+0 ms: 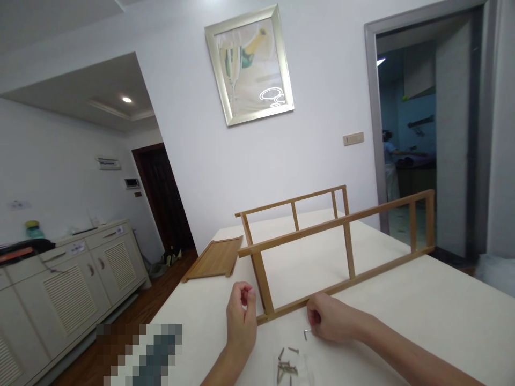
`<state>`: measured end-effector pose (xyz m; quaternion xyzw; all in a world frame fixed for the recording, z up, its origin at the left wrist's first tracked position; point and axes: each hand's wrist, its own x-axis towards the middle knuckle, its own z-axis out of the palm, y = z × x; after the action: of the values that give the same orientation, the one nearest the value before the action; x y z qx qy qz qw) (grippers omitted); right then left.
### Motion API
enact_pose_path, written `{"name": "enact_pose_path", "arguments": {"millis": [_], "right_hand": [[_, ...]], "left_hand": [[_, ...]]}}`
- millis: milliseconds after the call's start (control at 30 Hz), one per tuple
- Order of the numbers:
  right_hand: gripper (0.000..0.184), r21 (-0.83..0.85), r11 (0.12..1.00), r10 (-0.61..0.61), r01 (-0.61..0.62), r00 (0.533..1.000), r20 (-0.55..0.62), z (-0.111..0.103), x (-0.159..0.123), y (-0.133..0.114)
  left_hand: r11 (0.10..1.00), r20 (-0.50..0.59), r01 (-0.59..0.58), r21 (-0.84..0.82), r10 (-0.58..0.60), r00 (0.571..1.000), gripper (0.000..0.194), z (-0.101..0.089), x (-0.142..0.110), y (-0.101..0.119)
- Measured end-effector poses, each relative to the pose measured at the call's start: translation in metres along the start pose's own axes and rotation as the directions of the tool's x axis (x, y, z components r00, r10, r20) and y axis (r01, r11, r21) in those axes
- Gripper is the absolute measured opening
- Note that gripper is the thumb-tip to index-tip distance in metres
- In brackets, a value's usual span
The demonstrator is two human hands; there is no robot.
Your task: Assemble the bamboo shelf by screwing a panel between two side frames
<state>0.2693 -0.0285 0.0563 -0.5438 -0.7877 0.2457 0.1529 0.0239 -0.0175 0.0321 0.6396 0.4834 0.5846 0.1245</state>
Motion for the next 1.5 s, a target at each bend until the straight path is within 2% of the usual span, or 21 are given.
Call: {"name": "enact_pose_path", "arguments": {"millis": [100,167,233,300,367,500,567,667,733,767,800,867,1000,1100,1167,1267,1367,1500], "right_hand": [[0.011,-0.032,0.999,-0.016,0.016,1.000,-0.012,0.007,0.003,0.004],[0.010,-0.003,0.994,-0.112,0.113,0.988,-0.108,0.014,0.007,0.007],[0.011,0.062,0.972,-0.204,0.225,0.947,-0.246,0.023,0.014,0.008],[0.013,0.102,0.947,-0.247,0.305,0.894,-0.374,0.034,0.019,0.008],[0.015,0.088,0.928,-0.284,0.363,0.839,-0.464,0.045,0.023,0.006],[0.016,-0.082,0.878,-0.439,0.472,0.725,-0.531,0.062,0.025,0.002],[0.017,-0.177,0.839,-0.519,0.514,0.661,-0.542,0.066,0.026,0.001],[0.017,-0.247,0.807,-0.568,0.537,0.588,-0.576,0.066,0.026,0.001],[0.016,-0.258,0.807,-0.566,0.532,0.571,-0.595,0.064,0.026,0.001],[0.015,-0.253,0.813,-0.556,0.524,0.573,-0.602,0.062,0.026,0.000],[0.014,-0.241,0.824,-0.539,0.513,0.578,-0.613,0.060,0.026,-0.001],[0.013,-0.217,0.855,-0.488,0.472,0.586,-0.647,0.058,0.026,-0.003],[0.014,-0.267,0.899,-0.433,0.347,0.610,-0.663,0.059,0.029,-0.003],[0.015,-0.368,0.900,-0.423,0.232,0.665,-0.616,0.064,0.032,-0.002],[0.015,-0.425,0.892,-0.406,0.154,0.684,-0.605,0.066,0.032,-0.001],[0.015,-0.474,0.877,-0.389,0.075,0.689,-0.611,0.069,0.032,-0.001],[0.016,-0.507,0.859,-0.409,0.066,0.685,-0.603,0.072,0.031,0.000],[0.019,-0.536,0.840,-0.451,0.080,0.652,-0.609,0.078,0.034,0.007]], "left_hand": [[0.994,0.150,-0.105,-0.011,0.105,0.983,0.022,0.010,-0.011,0.010],[0.988,0.273,-0.147,-0.037,0.152,0.950,0.024,0.017,-0.018,0.013],[0.991,0.371,-0.120,-0.061,0.134,0.919,0.027,0.023,-0.022,0.014],[0.997,0.420,-0.016,-0.074,0.046,0.906,0.031,0.027,-0.024,0.015],[0.983,0.434,0.142,-0.118,-0.077,0.898,0.039,0.030,-0.023,0.016],[0.869,0.509,0.404,-0.286,-0.219,0.832,0.051,0.035,-0.018,0.015],[0.810,0.554,0.497,-0.312,-0.270,0.787,0.054,0.034,-0.015,0.015],[0.709,0.653,0.635,-0.305,-0.329,0.682,0.054,0.030,-0.012,0.017],[0.648,0.708,0.690,-0.324,-0.317,0.631,0.051,0.025,-0.011,0.019],[0.625,0.720,0.701,-0.344,-0.303,0.624,0.049,0.023,-0.010,0.021],[0.610,0.720,0.700,-0.372,-0.286,0.632,0.047,0.021,-0.009,0.022],[0.619,0.681,0.650,-0.440,-0.242,0.691,0.043,0.016,-0.007,0.027],[0.763,0.467,0.381,-0.522,-0.119,0.876,0.040,0.008,-0.004,0.039],[0.863,0.327,0.190,-0.468,-0.031,0.945,0.037,-0.001,-0.004,0.046],[0.911,0.255,0.080,-0.405,0.028,0.967,0.033,-0.006,-0.005,0.050],[0.939,0.197,-0.025,-0.342,0.098,0.976,0.028,-0.011,-0.004,0.053],[0.945,0.152,-0.084,-0.316,0.138,0.979,0.024,-0.014,-0.001,0.053],[0.939,0.086,-0.183,-0.293,0.216,0.973,0.022,-0.013,0.005,0.050]]}}
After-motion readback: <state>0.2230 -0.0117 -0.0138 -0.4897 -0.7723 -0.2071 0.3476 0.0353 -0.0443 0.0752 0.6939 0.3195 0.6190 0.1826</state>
